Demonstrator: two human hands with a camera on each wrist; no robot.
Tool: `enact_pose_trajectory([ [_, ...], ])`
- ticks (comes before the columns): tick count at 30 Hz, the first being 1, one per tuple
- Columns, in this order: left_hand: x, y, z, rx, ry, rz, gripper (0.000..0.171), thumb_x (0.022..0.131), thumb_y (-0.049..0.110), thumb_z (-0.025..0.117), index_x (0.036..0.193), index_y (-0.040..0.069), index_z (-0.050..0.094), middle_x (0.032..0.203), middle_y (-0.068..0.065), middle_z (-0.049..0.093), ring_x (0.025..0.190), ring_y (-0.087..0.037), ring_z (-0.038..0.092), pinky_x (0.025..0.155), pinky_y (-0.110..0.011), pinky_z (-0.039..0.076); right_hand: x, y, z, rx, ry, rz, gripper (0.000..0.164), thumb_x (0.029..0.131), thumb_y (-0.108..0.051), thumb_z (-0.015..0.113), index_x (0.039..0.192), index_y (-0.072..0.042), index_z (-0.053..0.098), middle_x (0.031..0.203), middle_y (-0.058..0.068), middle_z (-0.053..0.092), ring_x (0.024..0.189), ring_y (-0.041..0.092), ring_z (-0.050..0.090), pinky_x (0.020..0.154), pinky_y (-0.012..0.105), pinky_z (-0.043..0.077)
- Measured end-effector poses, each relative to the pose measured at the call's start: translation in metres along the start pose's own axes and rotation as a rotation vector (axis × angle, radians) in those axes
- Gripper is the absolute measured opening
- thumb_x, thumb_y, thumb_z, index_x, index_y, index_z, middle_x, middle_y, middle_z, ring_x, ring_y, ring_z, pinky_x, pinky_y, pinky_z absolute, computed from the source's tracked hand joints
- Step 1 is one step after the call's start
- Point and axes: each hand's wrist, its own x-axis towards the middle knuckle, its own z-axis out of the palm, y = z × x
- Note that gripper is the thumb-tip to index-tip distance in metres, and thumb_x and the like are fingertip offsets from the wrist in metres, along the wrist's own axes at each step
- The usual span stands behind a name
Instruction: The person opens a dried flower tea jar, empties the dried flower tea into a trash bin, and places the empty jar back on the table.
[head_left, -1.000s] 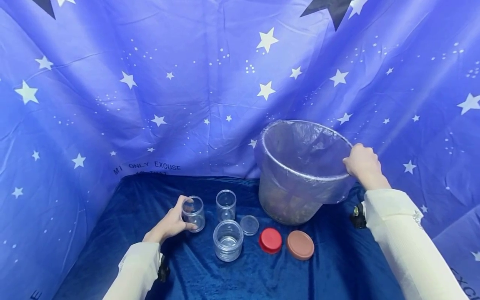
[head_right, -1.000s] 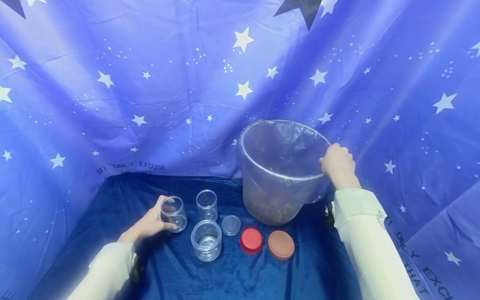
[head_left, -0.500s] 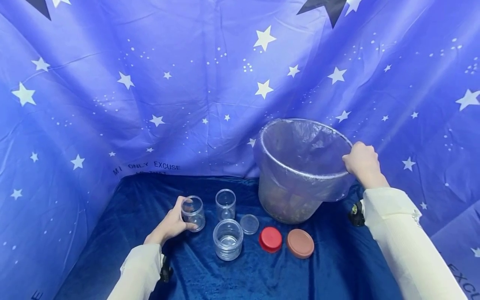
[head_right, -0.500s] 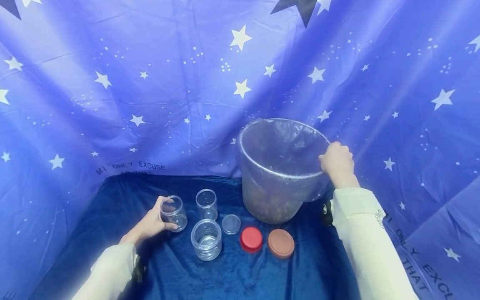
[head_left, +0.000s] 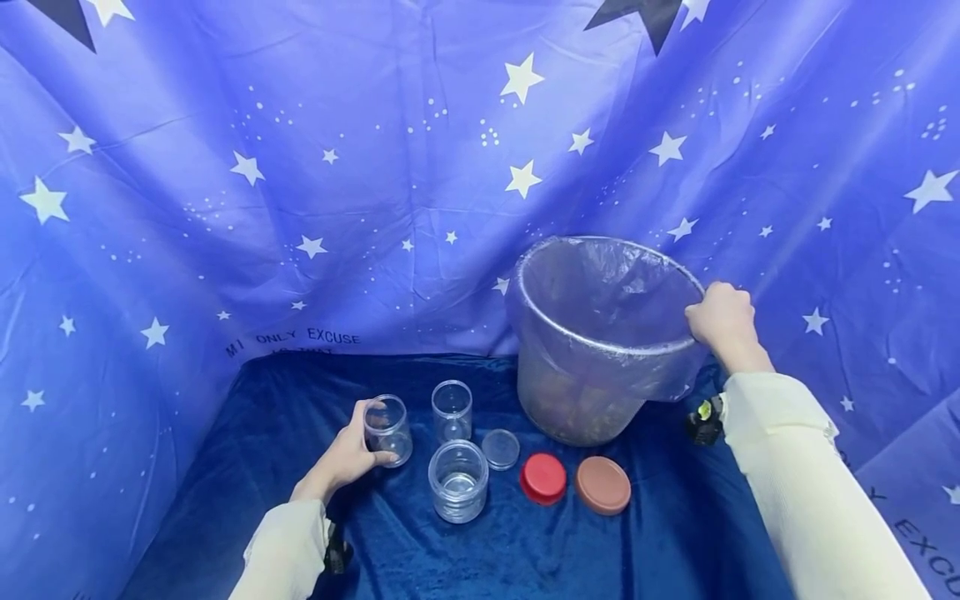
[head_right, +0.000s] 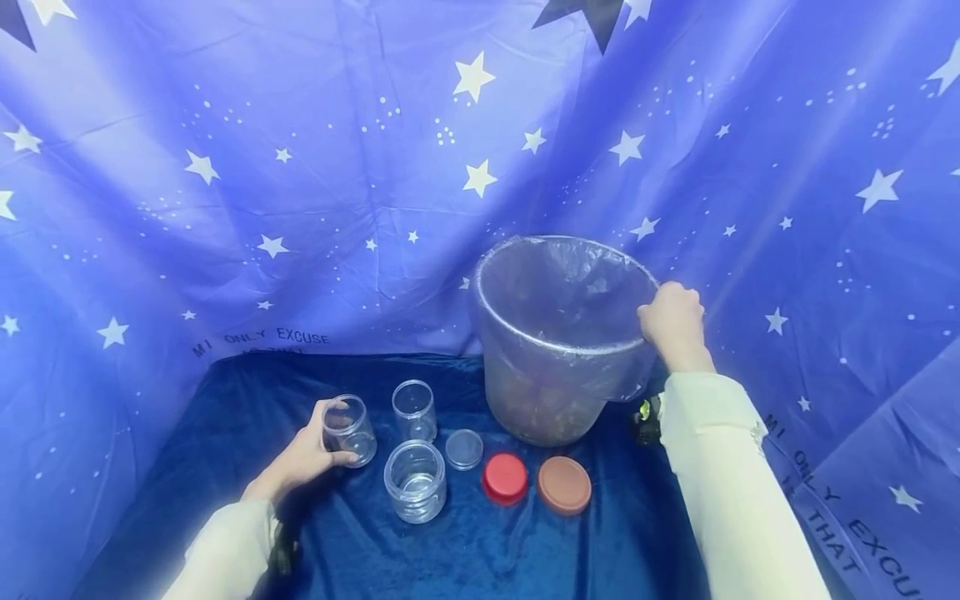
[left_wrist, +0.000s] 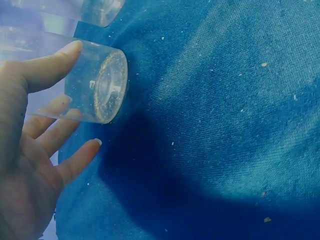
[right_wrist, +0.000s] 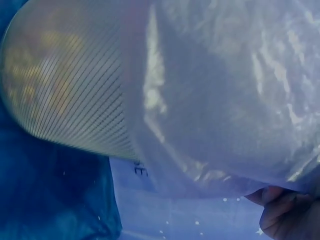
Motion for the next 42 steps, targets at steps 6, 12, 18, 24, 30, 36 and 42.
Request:
enact_pose_trajectory([
  [6,-0.001,-0.004,0.004,-0.032,-0.002,-0.020,0.082,0.072,0.005,0.084,0.138,0.014,0.035,0.130,-0.020,0.061,0.124,-0.038,0.056,0.107,-0.055,0.037,-0.003,0.001,0.000,0.032,0.014,0.001,0.039,0.082,-0.012,0.043,0.097,0.022,0.055,0.109,0.048,0.052,0.105,0.065,0.046,0.089,0.067,0.040],
  [12,0.004,-0.004,0.005,-0.060,0.017,-0.018,0.084,0.071,0.003,0.084,0.138,0.013,0.035,0.130,-0.021,0.060,0.124,-0.038,0.056,0.107,-0.053,0.038,-0.005,0.001,-0.001,0.063,0.038,0.000,0.031,0.083,-0.013,0.043,0.087,0.014,0.057,0.102,0.043,0.056,0.101,0.063,0.049,0.083,0.065,0.041],
  [18,0.003,-0.005,0.003,-0.082,0.018,-0.011,0.085,0.071,0.002,0.084,0.140,0.010,0.034,0.131,-0.023,0.059,0.126,-0.041,0.055,0.106,-0.053,0.038,-0.006,0.002,0.001,0.094,0.018,0.019,0.037,0.087,-0.016,0.041,0.099,0.012,0.061,0.107,0.039,0.059,0.107,0.061,0.049,0.088,0.064,0.041],
  [24,-0.003,-0.009,-0.001,-0.141,-0.023,-0.039,0.094,0.071,0.008,0.086,0.145,0.009,0.027,0.137,-0.024,0.054,0.131,-0.044,0.050,0.108,-0.056,0.037,-0.007,0.002,0.000,0.145,-0.054,0.060,0.052,0.097,-0.023,0.044,0.135,0.012,0.047,0.132,0.040,0.048,0.126,0.061,0.039,0.103,0.066,0.035],
  [30,-0.006,-0.012,-0.007,-0.133,-0.017,-0.026,0.098,0.070,0.014,0.088,0.147,0.010,0.027,0.136,-0.023,0.055,0.130,-0.042,0.052,0.105,-0.053,0.042,-0.008,0.005,0.001,0.185,-0.067,0.055,0.057,0.101,-0.033,0.042,0.137,0.011,0.046,0.136,0.039,0.045,0.129,0.061,0.036,0.104,0.067,0.033],
  [36,-0.006,-0.012,-0.014,-0.131,-0.003,-0.012,0.097,0.071,0.018,0.088,0.148,0.007,0.029,0.138,-0.025,0.054,0.130,-0.042,0.050,0.101,-0.052,0.044,-0.007,0.007,0.003,0.190,-0.055,0.049,0.063,0.102,-0.041,0.035,0.137,0.010,0.047,0.138,0.039,0.044,0.130,0.060,0.035,0.104,0.066,0.033],
  [42,-0.007,-0.003,-0.019,-0.141,-0.025,-0.008,0.097,0.075,0.022,0.086,0.150,0.008,0.026,0.143,-0.027,0.049,0.135,-0.046,0.044,0.107,-0.060,0.037,-0.006,0.014,0.002,0.220,-0.039,0.074,0.073,0.102,-0.049,0.023,0.140,0.010,0.044,0.142,0.039,0.041,0.133,0.060,0.032,0.105,0.067,0.031],
])
